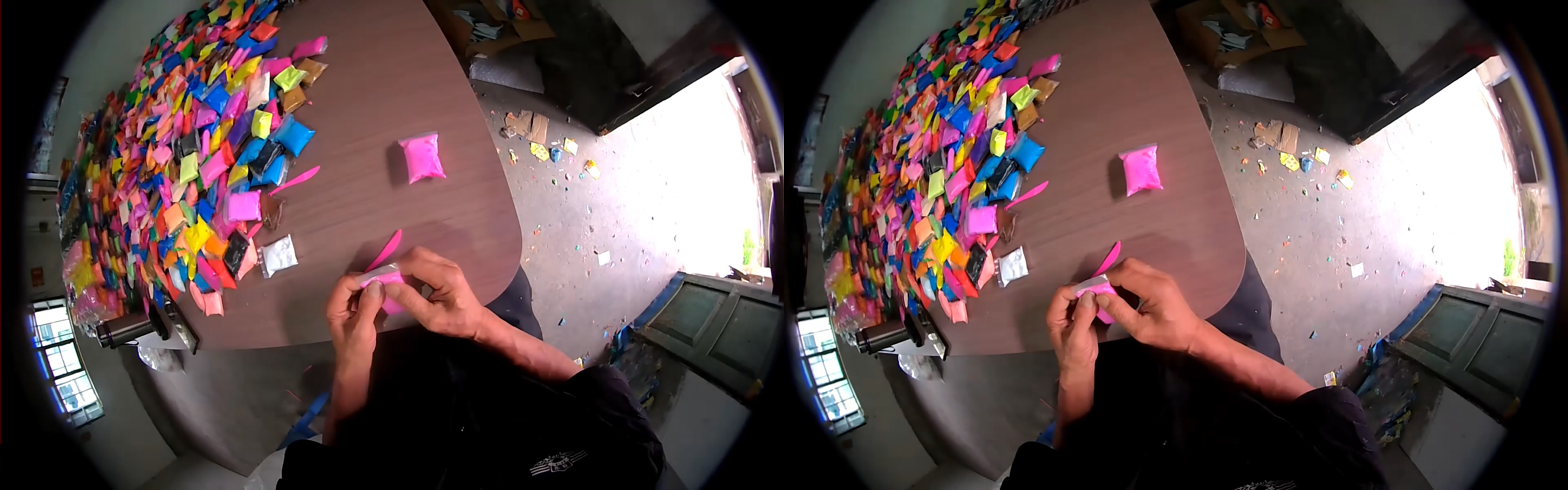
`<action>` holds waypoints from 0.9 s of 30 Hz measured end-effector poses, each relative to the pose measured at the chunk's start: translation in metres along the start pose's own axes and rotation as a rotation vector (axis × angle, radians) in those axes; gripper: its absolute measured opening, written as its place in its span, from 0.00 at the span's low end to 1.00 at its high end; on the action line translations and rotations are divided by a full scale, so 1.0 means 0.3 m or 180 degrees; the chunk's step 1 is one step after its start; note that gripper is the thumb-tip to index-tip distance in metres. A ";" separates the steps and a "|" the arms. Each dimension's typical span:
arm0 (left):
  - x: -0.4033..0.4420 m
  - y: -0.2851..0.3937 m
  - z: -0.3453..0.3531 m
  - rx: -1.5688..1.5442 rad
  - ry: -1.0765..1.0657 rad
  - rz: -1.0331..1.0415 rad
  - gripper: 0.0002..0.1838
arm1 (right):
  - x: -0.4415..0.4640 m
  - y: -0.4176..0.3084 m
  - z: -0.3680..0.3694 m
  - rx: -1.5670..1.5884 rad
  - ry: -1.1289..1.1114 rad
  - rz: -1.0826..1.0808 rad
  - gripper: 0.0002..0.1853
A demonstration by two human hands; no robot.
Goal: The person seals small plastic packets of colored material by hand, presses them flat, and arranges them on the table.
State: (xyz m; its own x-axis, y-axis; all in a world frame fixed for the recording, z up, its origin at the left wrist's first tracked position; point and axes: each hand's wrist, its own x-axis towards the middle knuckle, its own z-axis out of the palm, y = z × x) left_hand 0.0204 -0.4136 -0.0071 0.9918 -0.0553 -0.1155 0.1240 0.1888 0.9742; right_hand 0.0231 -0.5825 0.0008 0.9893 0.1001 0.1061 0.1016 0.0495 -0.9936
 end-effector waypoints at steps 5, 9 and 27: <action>0.001 -0.011 0.006 -0.0089 0.0101 0.0154 0.05 | 0.004 0.001 0.000 0.0078 0.0052 -0.0027 0.09; -0.006 0.033 0.027 0.0005 -0.0029 -0.0065 0.05 | -0.001 0.018 -0.002 0.0157 0.0134 -0.0079 0.08; -0.005 0.050 0.042 0.0224 -0.0074 -0.0212 0.05 | -0.010 0.047 0.003 0.0030 0.0317 -0.0279 0.09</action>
State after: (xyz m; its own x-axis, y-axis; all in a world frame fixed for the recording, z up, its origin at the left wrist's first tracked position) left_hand 0.0203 -0.4232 0.0101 0.9803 -0.0883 -0.1766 0.1861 0.1147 0.9758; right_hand 0.0214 -0.5812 -0.0136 0.9822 -0.0041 0.1876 0.1875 0.0632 -0.9802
